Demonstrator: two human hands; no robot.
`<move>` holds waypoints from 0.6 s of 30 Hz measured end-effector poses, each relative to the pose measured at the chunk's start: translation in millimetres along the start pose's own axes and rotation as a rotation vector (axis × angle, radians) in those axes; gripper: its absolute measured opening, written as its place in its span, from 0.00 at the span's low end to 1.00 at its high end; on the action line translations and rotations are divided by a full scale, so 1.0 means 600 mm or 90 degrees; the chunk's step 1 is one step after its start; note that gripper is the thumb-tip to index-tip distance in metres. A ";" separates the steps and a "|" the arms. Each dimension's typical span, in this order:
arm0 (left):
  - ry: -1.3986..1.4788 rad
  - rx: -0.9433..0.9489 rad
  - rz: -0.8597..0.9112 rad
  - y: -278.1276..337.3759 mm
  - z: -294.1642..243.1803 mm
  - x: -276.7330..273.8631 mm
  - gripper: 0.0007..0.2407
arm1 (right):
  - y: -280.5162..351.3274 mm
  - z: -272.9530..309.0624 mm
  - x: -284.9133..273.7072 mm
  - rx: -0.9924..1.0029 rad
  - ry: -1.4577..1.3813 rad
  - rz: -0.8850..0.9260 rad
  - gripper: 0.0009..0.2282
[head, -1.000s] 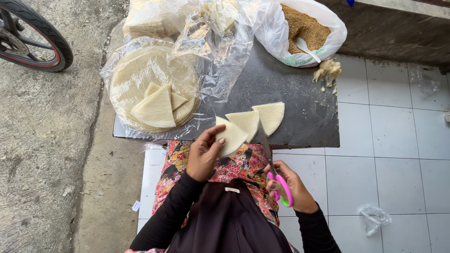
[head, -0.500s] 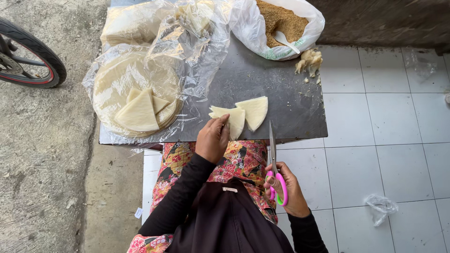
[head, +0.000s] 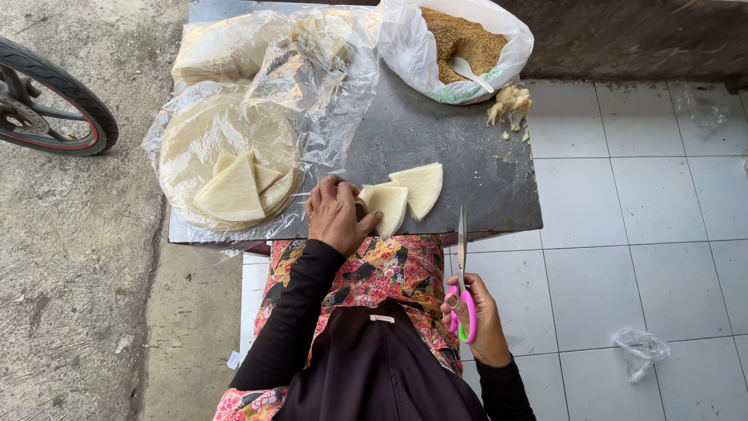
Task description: The person cuts round dough wrappers into smaller triangular pieces using shears, then gathers the stacks and places them into plastic bags.
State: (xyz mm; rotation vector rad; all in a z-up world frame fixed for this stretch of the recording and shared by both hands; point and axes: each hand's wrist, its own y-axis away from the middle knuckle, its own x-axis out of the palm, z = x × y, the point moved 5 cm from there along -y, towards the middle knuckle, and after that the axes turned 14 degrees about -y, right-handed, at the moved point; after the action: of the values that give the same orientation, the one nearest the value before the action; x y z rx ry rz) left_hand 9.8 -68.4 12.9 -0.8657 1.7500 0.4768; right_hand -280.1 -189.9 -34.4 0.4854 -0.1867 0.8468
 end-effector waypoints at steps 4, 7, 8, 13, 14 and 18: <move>0.032 0.014 0.038 -0.005 -0.002 0.022 0.19 | 0.003 -0.001 -0.006 -0.017 0.008 -0.010 0.16; 0.238 -0.018 0.072 -0.004 0.002 0.054 0.15 | 0.005 -0.004 -0.007 -0.022 0.036 -0.024 0.16; 0.337 -0.035 0.090 -0.003 0.002 0.067 0.13 | 0.007 -0.005 -0.007 -0.021 0.047 -0.030 0.16; 0.800 0.002 0.098 -0.024 -0.046 0.078 0.17 | 0.011 -0.014 -0.004 0.003 0.015 -0.031 0.16; 0.854 0.001 0.116 -0.031 -0.063 0.073 0.19 | 0.012 -0.016 -0.004 0.011 0.005 -0.032 0.16; 0.760 -0.053 0.116 -0.069 -0.116 0.065 0.22 | 0.015 -0.017 -0.005 -0.004 0.019 -0.042 0.16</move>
State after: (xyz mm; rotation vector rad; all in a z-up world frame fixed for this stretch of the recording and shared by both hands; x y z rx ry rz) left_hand -10.2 -155.8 4.2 -1.1630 2.9231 0.1110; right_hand -289.1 -182.1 -41.4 0.4705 -0.1447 0.7887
